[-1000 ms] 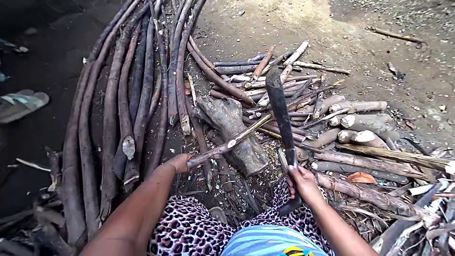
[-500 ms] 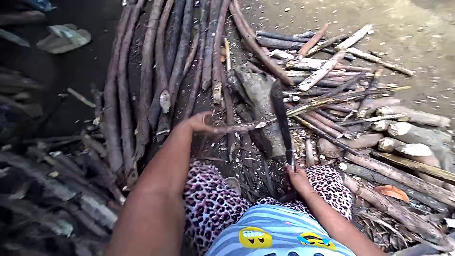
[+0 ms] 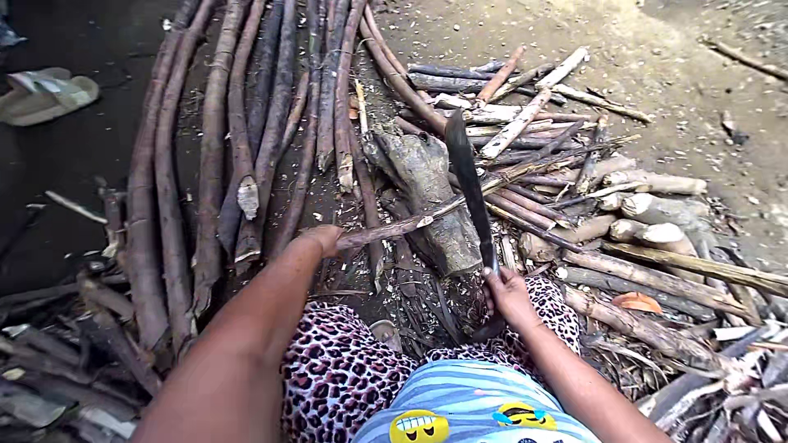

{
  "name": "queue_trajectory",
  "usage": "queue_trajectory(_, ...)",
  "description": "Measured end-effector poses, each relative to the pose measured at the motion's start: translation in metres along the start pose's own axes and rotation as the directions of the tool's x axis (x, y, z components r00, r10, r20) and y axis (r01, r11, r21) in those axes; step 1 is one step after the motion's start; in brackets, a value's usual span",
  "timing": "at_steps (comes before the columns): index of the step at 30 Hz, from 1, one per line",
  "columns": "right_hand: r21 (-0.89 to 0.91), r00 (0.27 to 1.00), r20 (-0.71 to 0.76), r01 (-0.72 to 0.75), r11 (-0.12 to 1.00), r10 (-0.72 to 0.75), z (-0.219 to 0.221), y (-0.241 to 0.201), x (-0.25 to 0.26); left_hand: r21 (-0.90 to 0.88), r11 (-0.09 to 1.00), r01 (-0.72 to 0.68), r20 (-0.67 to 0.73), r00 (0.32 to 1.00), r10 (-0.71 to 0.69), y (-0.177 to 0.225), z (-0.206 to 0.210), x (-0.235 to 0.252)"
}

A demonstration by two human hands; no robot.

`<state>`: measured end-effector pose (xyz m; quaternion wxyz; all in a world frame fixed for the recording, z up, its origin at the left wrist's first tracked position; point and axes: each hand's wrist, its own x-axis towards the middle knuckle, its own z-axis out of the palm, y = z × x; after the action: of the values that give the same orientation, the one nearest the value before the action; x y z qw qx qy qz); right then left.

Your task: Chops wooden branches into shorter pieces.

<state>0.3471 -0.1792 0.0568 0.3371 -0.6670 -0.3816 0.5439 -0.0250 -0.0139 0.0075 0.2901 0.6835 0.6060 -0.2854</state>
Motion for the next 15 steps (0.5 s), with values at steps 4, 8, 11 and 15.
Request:
queue_trajectory(4,0.108,0.847,-0.159,0.525,0.844,-0.507,-0.038,-0.083,-0.012,0.026,1.0,-0.007,-0.008,1.0,0.008,-0.012,0.001,0.003)
queue_trajectory(8,0.105,0.395,-0.408,0.916,0.388,-0.823,-0.048,-0.169,0.006,0.065,0.997,0.039,-0.009,0.999,-0.038,-0.01,0.003,0.011)
queue_trajectory(11,0.043,0.478,-0.491,0.848,0.528,-0.728,-0.02,-0.134,0.022,0.088,0.994,0.068,0.011,0.998,-0.069,-0.008,0.003,0.016)
queue_trajectory(15,-0.221,0.997,-0.057,-0.056,0.974,0.045,0.034,0.04,0.024,0.083,0.995,0.061,0.001,0.998,-0.061,-0.008,0.003,0.016)
